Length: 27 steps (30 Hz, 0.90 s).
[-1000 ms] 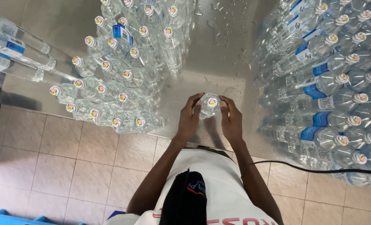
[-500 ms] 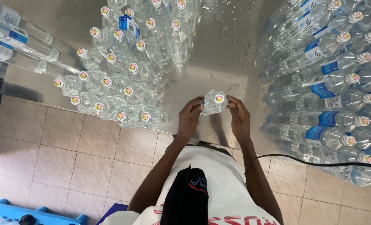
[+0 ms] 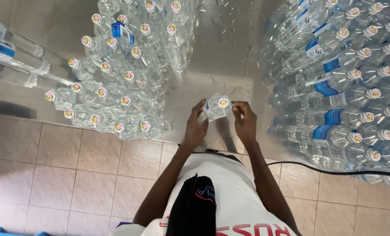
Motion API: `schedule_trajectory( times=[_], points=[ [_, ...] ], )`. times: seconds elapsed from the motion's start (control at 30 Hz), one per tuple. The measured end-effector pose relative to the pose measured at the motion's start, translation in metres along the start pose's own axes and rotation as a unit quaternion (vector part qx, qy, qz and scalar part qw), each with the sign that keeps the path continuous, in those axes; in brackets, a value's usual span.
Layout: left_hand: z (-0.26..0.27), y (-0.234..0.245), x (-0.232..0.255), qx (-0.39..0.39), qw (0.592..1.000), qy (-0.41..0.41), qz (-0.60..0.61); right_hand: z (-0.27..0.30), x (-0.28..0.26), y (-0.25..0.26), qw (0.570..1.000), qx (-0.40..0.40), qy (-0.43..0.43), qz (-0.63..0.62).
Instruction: Manually applying adhesive labels to plastic water bottles on a production table
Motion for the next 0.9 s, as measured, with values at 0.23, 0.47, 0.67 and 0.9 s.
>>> schedule_trajectory(
  times=[0.23,0.47,0.67,0.9],
  points=[
    [-0.007,-0.033,-0.071,0.007,0.996,-0.024,-0.091,0.017,0.012,-0.006,0.998,0.062,-0.008,-0.002],
    [-0.024,-0.089,-0.077,-0.057,0.997,0.011,-0.054,0.028,0.033,0.036,0.99,0.126,-0.052,0.023],
    [-0.034,-0.194,-0.052,-0.182,0.97,-0.011,-0.161,0.05,0.048,0.112,0.944,0.304,-0.122,0.034],
    [-0.011,-0.293,-0.067,-0.241,0.967,0.064,0.046,0.113,0.075,0.132,0.948,0.236,-0.2,0.072]
  ],
)
Point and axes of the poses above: each hand's wrist, its own z-axis away from the middle knuckle, its own y-axis out of the back of the hand, x = y × z, the point moved 5 cm from there along -z, towards the middle knuckle, and after that the axes turned 5 degrees about x, right-handed, at the moved point
